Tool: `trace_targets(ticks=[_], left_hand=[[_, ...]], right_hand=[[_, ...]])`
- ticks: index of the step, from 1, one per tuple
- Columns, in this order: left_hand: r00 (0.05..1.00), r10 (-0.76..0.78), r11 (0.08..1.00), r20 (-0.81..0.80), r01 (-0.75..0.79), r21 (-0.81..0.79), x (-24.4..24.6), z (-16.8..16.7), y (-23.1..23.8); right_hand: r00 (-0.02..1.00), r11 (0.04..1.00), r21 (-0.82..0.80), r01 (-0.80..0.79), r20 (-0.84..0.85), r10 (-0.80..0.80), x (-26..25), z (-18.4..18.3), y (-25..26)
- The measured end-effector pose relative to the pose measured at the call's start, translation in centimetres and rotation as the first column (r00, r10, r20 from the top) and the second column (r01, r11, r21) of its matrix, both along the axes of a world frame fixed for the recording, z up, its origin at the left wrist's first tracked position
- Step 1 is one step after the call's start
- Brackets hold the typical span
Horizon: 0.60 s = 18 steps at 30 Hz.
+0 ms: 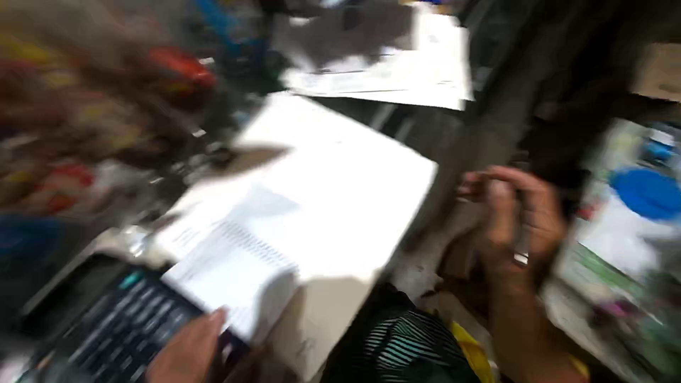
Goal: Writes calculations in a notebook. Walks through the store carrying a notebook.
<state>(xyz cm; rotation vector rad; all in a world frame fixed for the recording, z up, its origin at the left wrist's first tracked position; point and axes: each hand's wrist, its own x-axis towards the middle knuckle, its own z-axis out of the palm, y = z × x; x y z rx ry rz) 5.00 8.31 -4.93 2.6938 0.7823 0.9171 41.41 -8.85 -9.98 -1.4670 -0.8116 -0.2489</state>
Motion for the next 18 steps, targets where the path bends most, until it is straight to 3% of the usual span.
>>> trace_targets(ticks=[4,8,10,13,18], left_hand=[[0.99,0.109,0.993,0.085,-0.112,0.027,0.4,-0.3,-0.2],[0.98,0.113,0.993,0.161,-0.114,0.002,0.7,-0.3,-0.5],[0.976,0.11,0.994,0.187,-0.11,-0.011,0.7,-0.4,-0.5],[0.977,0.105,0.994,0.185,-0.101,-0.031,0.5,-0.7,-0.4],[0.971,0.094,0.995,0.218,-0.086,-0.042,0.4,-1.0,-0.2]], right_hand=[[0.914,0.957,-0.082,-0.277,0.287,0.288,-0.6,4.2,3.0],[0.598,0.708,-0.353,-0.611,0.38,0.706,-5.4,7.5,7.4],[0.455,0.614,-0.479,-0.628,0.414,0.789,-8.0,8.2,9.9],[0.311,0.558,-0.652,-0.513,0.465,0.829,-10.0,8.1,12.4],[0.233,0.545,-0.69,-0.476,0.499,0.835,-10.6,7.6,14.2]])
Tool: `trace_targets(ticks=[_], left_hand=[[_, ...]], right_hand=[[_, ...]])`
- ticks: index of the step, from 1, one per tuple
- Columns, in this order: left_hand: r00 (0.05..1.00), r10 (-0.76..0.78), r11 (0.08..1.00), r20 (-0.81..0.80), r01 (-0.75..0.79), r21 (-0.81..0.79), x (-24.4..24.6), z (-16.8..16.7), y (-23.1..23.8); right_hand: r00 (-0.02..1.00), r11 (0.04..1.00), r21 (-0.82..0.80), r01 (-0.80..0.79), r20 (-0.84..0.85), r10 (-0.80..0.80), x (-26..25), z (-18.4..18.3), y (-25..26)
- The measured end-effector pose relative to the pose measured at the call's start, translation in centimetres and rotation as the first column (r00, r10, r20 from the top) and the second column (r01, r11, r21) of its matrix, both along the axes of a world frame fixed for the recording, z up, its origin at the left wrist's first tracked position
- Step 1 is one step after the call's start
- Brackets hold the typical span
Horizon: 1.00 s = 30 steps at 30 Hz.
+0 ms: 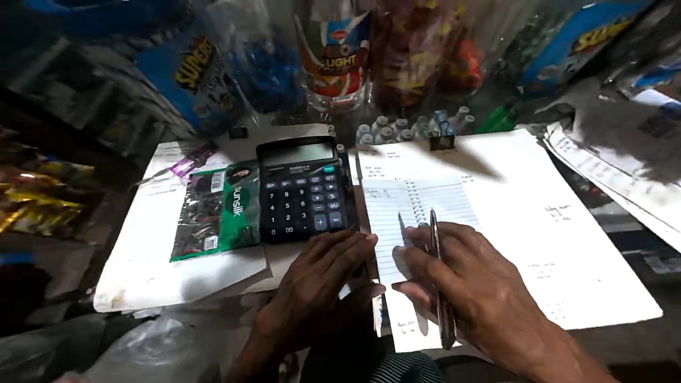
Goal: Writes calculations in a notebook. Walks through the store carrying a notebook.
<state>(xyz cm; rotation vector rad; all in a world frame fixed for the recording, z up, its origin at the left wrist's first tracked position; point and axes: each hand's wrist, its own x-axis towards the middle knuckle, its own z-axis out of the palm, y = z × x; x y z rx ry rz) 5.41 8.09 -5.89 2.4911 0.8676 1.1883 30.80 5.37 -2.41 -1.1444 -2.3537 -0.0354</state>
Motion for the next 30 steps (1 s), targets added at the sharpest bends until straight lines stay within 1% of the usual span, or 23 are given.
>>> trace_targets(ticks=[5,8,14,17,30], left_hand=[[0.998,0.036,0.999,-0.051,-0.034,0.028,0.1,0.0,-0.2],[0.998,0.043,0.998,-0.054,-0.041,0.042,0.1,-0.2,-0.1],[0.997,0.033,0.999,-0.072,-0.031,0.035,0.0,-0.1,0.0],[0.998,0.021,0.999,-0.067,-0.018,0.038,0.0,-0.1,0.0],[0.999,0.013,0.999,-0.046,-0.012,0.031,0.0,0.0,0.2]], right_hand=[[0.999,0.999,0.046,-0.03,-0.012,0.031,0.4,-0.8,0.6],[0.998,0.998,0.048,-0.042,-0.036,0.044,0.8,-1.1,0.8],[0.989,0.999,0.007,-0.046,-0.14,0.046,1.3,-1.8,0.9],[0.986,0.998,-0.027,-0.054,-0.157,0.049,1.4,-1.7,0.9],[0.976,0.996,-0.066,-0.065,-0.213,0.049,1.4,-1.4,0.9]])
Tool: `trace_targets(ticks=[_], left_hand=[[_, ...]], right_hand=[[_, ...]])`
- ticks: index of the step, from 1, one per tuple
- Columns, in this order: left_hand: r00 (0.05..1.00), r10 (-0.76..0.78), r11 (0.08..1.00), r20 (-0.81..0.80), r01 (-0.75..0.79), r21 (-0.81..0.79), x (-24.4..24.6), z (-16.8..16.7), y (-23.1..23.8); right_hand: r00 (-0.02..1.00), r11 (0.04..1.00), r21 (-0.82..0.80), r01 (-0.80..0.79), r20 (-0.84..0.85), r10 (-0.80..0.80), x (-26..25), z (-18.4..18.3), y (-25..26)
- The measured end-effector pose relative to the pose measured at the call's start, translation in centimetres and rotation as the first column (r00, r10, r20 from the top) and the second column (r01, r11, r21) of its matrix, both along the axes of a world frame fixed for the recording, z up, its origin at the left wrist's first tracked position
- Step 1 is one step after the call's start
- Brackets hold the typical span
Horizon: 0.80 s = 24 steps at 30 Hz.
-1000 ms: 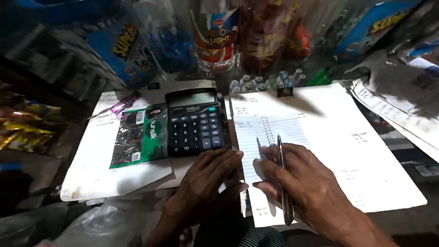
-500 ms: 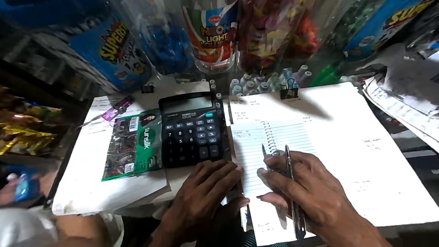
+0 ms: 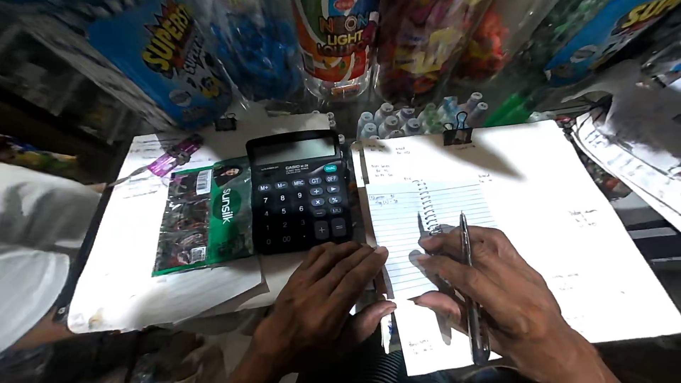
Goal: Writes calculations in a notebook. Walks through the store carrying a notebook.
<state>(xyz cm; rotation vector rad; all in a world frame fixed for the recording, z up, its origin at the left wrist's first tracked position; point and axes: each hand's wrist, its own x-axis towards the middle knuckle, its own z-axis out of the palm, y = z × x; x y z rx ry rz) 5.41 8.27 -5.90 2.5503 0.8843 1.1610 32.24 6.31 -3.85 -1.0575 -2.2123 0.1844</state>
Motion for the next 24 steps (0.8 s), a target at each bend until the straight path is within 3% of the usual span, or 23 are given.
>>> trace_targets(ticks=[7,11,20,24], left_hand=[[1.0,0.003,1.0,-0.007,-0.003,0.001,0.1,0.0,0.0],[1.0,0.007,0.999,0.015,-0.006,-0.035,0.1,0.2,0.0],[1.0,0.012,1.0,-0.014,-0.012,0.01,0.2,-0.4,-0.1],[1.0,0.009,1.0,0.0,-0.009,0.014,0.2,-0.7,-0.2]], right_hand=[[1.0,1.0,-0.01,-0.003,-0.008,0.003,0.0,0.1,-0.3],[0.995,1.0,0.028,0.013,-0.095,-0.011,0.0,0.1,-0.6],[0.903,0.955,0.019,0.296,-0.332,-0.273,0.5,0.0,-2.5],[0.858,0.94,-0.035,0.339,-0.398,-0.325,1.1,-0.2,-3.5]])
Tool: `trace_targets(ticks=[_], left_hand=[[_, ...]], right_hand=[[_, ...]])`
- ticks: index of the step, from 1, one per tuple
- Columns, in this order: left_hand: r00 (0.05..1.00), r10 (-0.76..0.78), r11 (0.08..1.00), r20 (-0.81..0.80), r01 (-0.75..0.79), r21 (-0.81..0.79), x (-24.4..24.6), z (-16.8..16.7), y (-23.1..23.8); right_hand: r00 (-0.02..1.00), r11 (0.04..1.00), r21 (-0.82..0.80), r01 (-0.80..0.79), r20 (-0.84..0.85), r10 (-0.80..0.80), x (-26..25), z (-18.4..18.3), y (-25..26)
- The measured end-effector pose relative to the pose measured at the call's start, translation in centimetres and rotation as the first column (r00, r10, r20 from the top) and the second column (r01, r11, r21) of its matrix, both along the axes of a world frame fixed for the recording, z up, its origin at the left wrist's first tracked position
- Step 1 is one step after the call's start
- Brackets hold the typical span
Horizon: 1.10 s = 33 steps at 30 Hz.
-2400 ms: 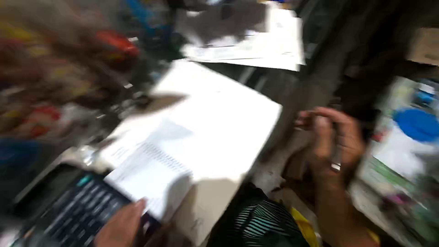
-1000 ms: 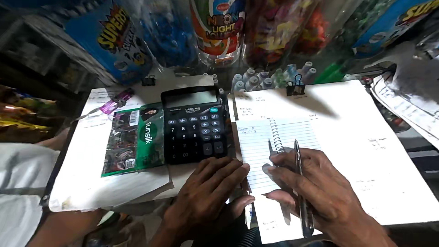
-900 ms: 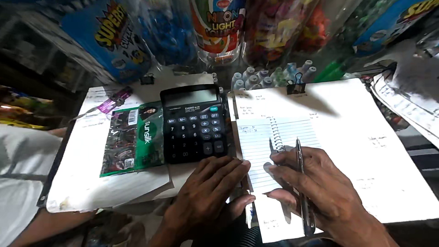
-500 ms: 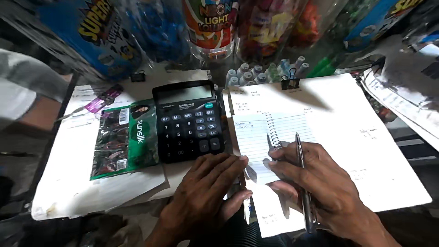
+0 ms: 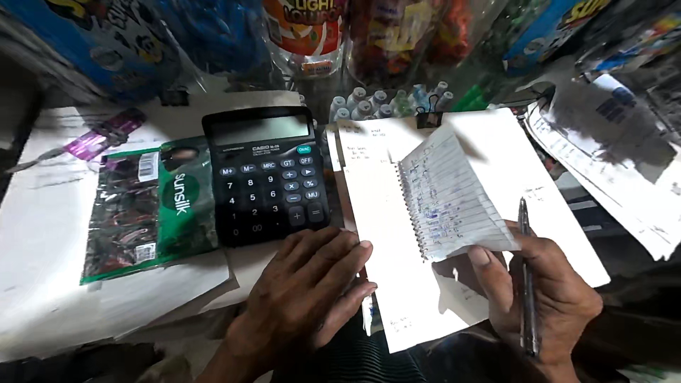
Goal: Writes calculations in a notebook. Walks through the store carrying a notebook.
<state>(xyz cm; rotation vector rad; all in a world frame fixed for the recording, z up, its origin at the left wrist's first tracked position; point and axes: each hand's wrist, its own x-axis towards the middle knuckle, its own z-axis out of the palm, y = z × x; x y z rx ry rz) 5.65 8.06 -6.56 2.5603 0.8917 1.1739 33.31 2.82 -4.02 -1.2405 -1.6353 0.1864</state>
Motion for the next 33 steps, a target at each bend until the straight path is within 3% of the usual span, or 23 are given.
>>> trace_targets(ticks=[8,21,28,33], left_hand=[[0.998,-0.048,0.997,0.032,0.046,0.066,0.0,-0.5,0.0],[0.996,-0.042,0.997,-0.079,0.046,0.057,0.5,-0.1,-0.2],[0.993,-0.04,0.998,-0.115,0.045,0.043,0.5,0.1,-0.2],[1.0,-0.002,1.0,-0.005,0.002,0.009,0.6,0.2,-0.3]], right_hand=[[0.997,0.999,0.001,0.032,-0.065,-0.032,0.3,-0.2,-0.8],[0.998,0.998,0.025,0.066,0.003,-0.066,0.9,0.1,-1.1],[0.989,0.996,0.03,-0.081,0.129,0.077,-0.4,0.0,-0.4],[0.979,0.98,-0.004,-0.2,0.047,0.2,-0.6,0.2,0.2]])
